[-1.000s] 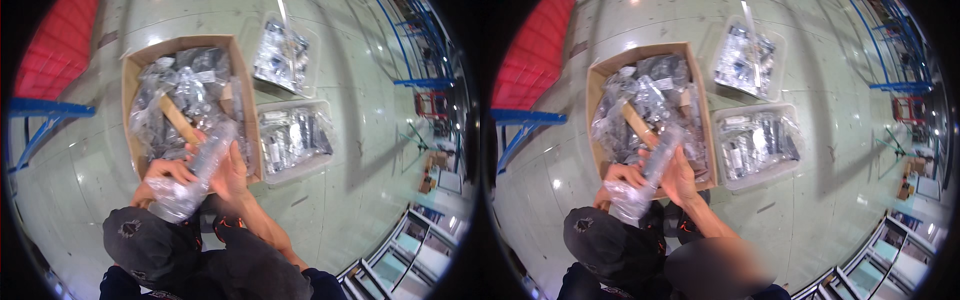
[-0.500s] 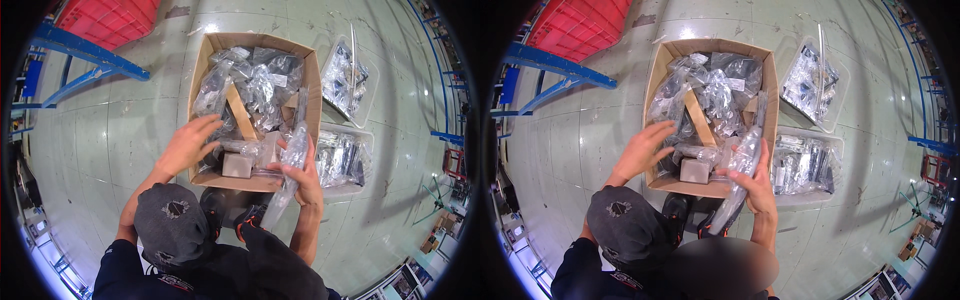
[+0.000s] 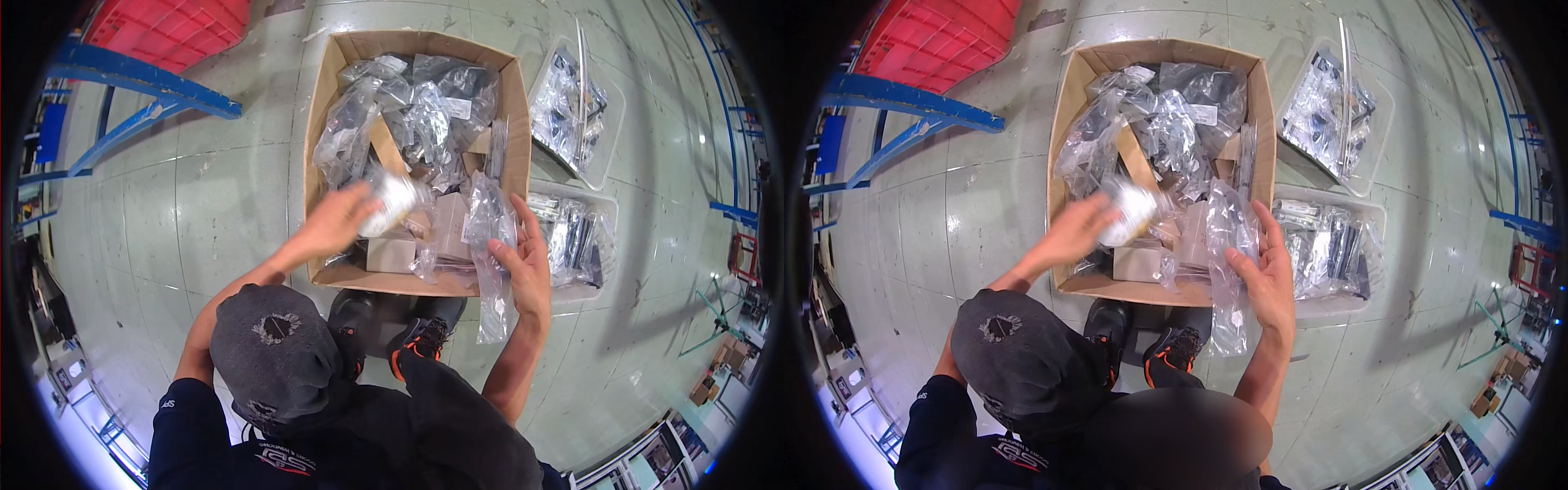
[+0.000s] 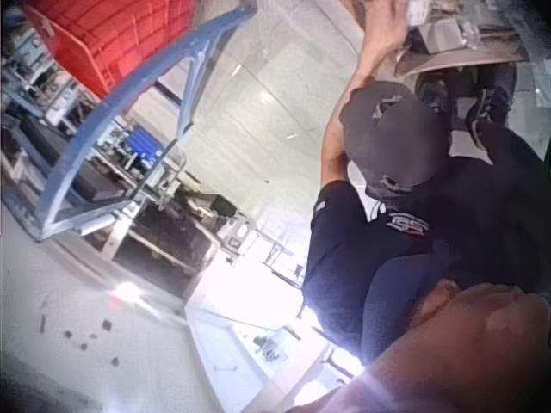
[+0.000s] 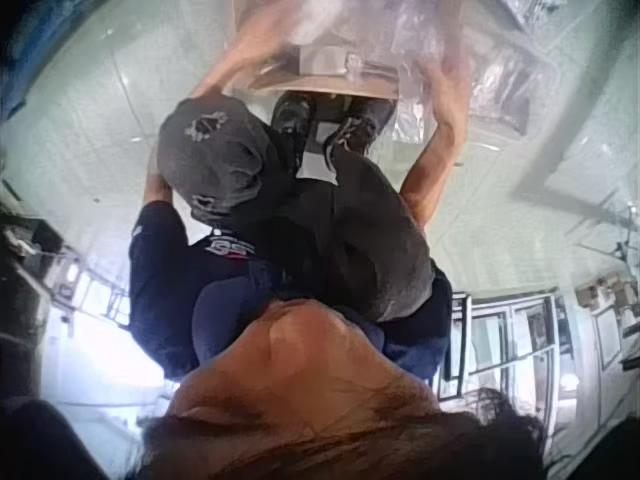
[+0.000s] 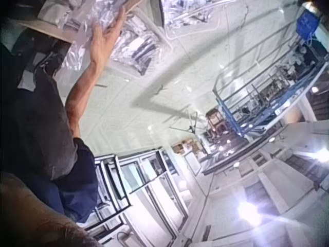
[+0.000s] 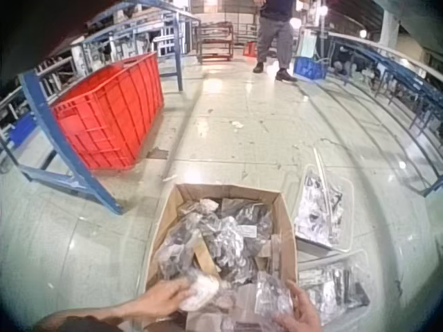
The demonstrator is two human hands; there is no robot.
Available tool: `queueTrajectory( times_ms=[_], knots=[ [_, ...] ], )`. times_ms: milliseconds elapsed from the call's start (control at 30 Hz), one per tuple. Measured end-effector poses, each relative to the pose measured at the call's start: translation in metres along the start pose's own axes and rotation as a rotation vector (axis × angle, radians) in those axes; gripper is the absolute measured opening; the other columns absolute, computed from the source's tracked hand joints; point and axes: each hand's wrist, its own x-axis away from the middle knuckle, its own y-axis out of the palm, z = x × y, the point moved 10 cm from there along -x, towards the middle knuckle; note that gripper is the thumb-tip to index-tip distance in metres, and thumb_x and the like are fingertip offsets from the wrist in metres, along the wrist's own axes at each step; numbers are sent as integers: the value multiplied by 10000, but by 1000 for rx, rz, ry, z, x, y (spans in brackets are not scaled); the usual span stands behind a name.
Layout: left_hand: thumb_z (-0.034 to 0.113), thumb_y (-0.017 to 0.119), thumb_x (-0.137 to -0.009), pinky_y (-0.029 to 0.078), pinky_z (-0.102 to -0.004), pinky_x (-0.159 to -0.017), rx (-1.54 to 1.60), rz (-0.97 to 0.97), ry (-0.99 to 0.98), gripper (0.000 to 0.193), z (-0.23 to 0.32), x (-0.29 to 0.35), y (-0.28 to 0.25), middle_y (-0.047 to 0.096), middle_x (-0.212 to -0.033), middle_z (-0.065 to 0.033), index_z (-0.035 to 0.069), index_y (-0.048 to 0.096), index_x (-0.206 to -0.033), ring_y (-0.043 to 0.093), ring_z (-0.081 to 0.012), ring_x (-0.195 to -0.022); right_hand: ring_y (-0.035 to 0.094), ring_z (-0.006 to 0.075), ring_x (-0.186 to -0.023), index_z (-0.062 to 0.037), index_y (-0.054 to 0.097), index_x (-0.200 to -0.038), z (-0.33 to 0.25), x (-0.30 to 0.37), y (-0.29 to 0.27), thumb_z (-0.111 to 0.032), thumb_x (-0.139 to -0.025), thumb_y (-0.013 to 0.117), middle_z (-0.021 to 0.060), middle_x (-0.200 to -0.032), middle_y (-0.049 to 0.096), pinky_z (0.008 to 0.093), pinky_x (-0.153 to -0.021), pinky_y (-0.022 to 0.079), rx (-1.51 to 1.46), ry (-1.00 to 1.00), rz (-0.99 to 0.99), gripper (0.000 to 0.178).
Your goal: The person sorts hardware and packaged components by hand, picking items from a cardboard box and placing them into plastic containers.
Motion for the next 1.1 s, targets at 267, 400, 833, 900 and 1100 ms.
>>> queueTrajectory(
  times_ms=[267,400,833,900,1100],
  knots=[
    [218,452,-1006,469,-247,-858,863,209,19,386,13,7,-50,595,-1174,-23,23,446,-1339,568,-81,-1008,581,132,-989,-17,356,-1405,4,-1,3,38,-841,587,130,-1186,580,249,-826,475,110,44,11,612],
    [157,445,-1000,442,-294,-914,577,302,140,343,25,17,-72,612,-1153,-53,16,482,-1310,553,-115,-1031,604,149,-964,-7,347,-1400,-9,-2,10,59,-833,586,151,-1200,571,257,-825,495,192,-103,-22,620],
    [-2,493,-721,481,-453,-720,-718,-258,322,412,38,37,27,667,-929,-144,96,596,-1108,628,-369,-851,617,174,-980,12,349,-1380,-36,6,8,34,-709,726,159,-1161,599,288,-806,521,323,-202,-43,770],
    [-8,487,-724,483,-446,-730,-704,-404,254,432,58,40,12,669,-928,-141,99,591,-1130,628,-364,-863,628,157,-923,12,397,-1345,-34,8,3,4,-718,738,132,-1055,648,279,-789,512,226,-67,37,713],
    [17,488,-768,481,-438,-741,-365,-651,363,408,65,58,12,674,-868,-149,109,627,-1140,630,-362,-837,630,151,-875,12,528,-1237,-33,6,-27,-41,-769,709,109,-955,678,270,-750,499,342,44,199,504]
  ],
)
